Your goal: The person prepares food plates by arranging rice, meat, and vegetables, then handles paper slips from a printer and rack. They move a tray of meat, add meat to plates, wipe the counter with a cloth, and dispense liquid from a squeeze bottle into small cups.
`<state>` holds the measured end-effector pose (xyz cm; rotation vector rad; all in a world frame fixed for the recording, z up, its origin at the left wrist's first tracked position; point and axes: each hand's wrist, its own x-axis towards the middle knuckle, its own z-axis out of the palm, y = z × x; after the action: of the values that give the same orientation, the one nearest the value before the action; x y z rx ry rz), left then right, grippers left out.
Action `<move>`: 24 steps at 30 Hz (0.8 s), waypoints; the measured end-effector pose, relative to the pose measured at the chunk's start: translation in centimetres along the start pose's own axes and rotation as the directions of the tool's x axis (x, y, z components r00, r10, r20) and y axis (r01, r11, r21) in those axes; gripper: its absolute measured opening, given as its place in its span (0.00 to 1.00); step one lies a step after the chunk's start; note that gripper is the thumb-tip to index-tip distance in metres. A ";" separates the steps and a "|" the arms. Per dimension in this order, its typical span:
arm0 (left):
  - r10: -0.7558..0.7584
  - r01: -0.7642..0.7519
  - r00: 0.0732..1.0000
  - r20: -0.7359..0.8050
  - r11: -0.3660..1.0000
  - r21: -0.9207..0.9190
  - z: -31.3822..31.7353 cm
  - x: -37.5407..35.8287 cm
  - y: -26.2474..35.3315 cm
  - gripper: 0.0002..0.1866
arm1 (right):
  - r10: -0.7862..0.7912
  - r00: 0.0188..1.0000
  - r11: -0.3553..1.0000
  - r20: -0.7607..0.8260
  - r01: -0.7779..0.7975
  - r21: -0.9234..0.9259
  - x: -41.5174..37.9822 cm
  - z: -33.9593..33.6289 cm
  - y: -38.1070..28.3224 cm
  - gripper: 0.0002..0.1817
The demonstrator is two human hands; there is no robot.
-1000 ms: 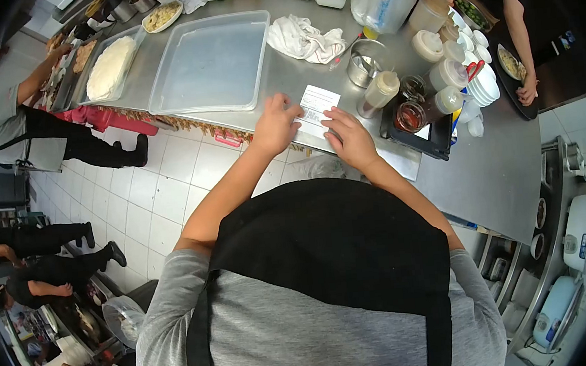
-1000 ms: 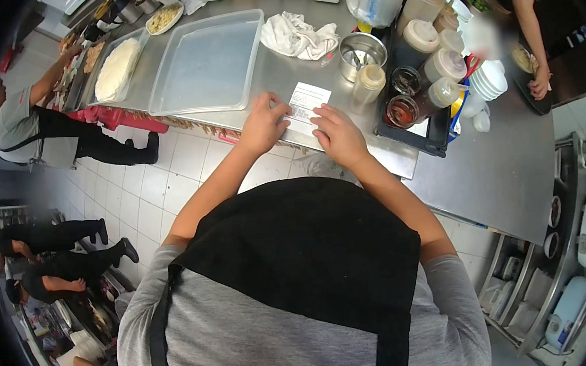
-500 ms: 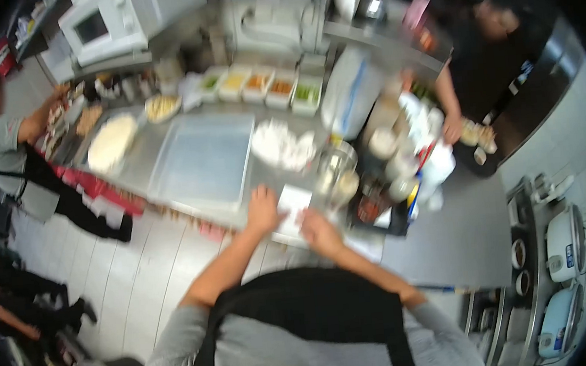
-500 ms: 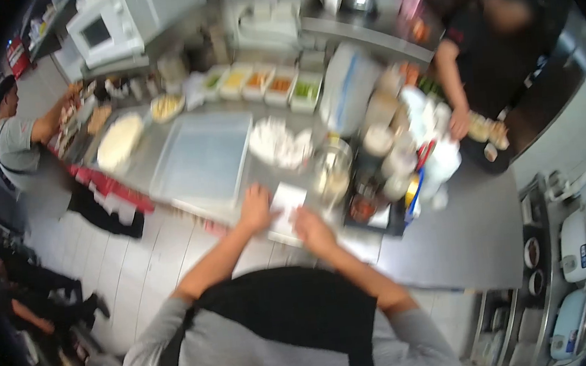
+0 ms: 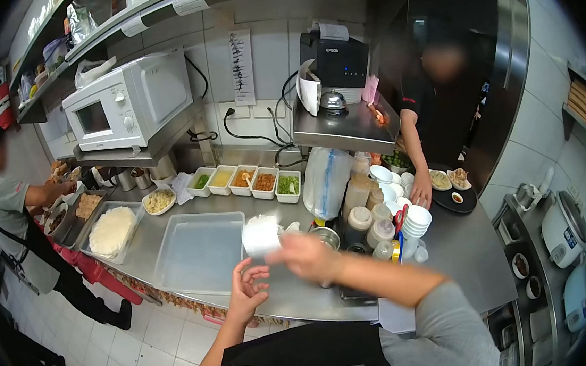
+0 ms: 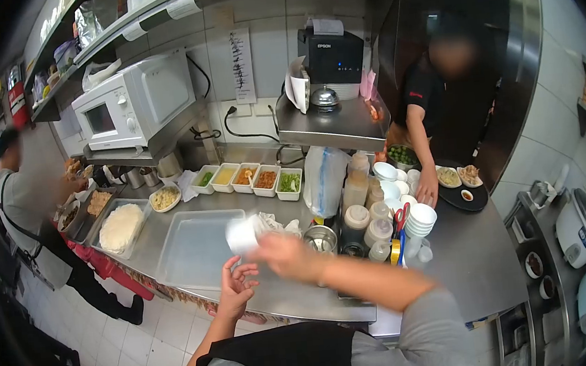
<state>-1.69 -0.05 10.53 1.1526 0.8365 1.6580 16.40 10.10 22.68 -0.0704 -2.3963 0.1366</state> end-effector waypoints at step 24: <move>0.670 -0.549 0.496 0.553 -0.251 0.797 -1.5 22.2 22.1 0.33 | 0.229 0.781 0.882 -0.581 -0.419 -0.216 29.4 -24.7 14.6 0.23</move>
<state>-12.84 13.06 36.76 2.9269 1.7004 1.8923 11.61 29.19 58.71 -0.6156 -1.7884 -0.1232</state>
